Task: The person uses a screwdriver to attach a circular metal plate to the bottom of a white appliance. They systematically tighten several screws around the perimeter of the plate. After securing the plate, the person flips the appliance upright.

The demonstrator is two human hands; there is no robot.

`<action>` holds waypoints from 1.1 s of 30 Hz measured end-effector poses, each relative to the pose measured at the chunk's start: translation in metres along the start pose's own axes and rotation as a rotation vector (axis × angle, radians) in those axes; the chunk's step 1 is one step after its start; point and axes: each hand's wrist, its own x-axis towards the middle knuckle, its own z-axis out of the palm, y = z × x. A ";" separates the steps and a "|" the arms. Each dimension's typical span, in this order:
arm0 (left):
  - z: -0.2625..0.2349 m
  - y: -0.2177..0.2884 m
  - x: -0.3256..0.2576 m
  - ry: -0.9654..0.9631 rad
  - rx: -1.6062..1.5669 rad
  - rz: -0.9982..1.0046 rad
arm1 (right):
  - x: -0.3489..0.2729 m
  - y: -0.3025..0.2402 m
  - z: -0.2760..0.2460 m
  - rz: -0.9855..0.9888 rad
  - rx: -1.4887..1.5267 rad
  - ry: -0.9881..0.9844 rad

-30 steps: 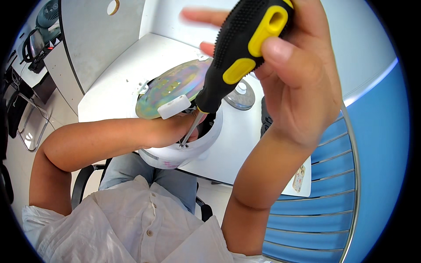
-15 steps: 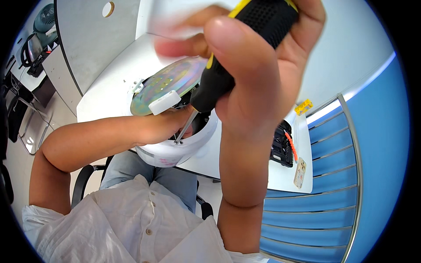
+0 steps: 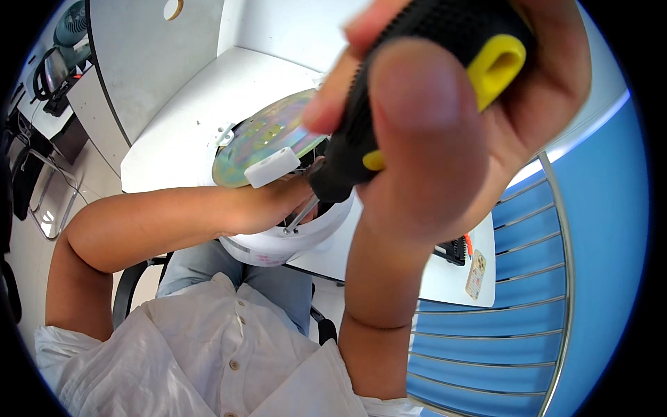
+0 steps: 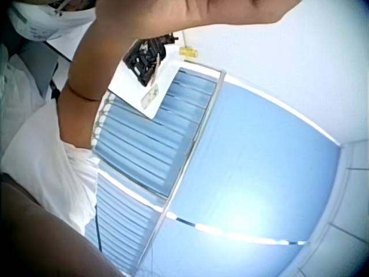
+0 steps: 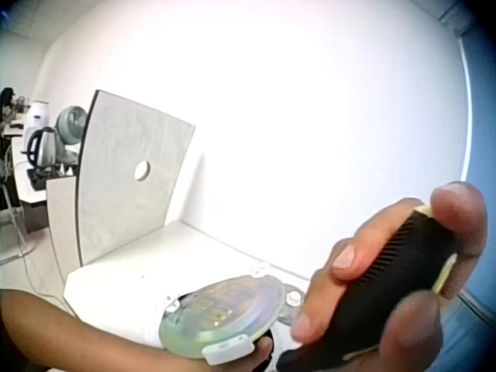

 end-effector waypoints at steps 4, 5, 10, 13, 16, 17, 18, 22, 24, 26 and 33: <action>0.010 -0.008 0.006 0.170 -0.040 0.165 | 0.008 -0.008 0.040 0.035 -0.631 0.349; 0.012 -0.008 0.008 0.190 -0.038 0.192 | 0.013 -0.010 0.048 0.067 -0.742 0.372; 0.005 0.001 0.006 0.024 -0.070 0.037 | 0.037 -0.018 0.074 0.306 -0.241 0.668; 0.000 0.009 -0.004 -0.045 -0.090 -0.052 | 0.028 0.015 0.025 0.044 0.732 -0.094; 0.001 0.014 -0.008 -0.008 -0.062 -0.058 | 0.014 0.005 0.021 0.174 0.424 0.093; 0.002 0.014 -0.008 0.009 -0.053 -0.057 | 0.002 -0.001 0.023 0.256 0.094 0.279; 0.003 0.014 -0.007 0.002 -0.068 -0.042 | -0.004 -0.005 0.030 0.222 -0.076 0.356; 0.004 0.014 -0.002 0.010 -0.100 0.008 | -0.008 -0.021 0.043 0.236 -0.403 0.443; 0.003 0.014 -0.004 0.018 -0.078 -0.013 | 0.007 -0.024 0.034 0.303 -0.226 0.325; 0.001 0.015 -0.007 0.009 -0.030 -0.062 | 0.024 -0.018 0.014 0.279 0.058 0.084; 0.003 0.020 -0.008 0.019 -0.018 -0.085 | 0.019 0.038 -0.022 0.130 0.965 -0.373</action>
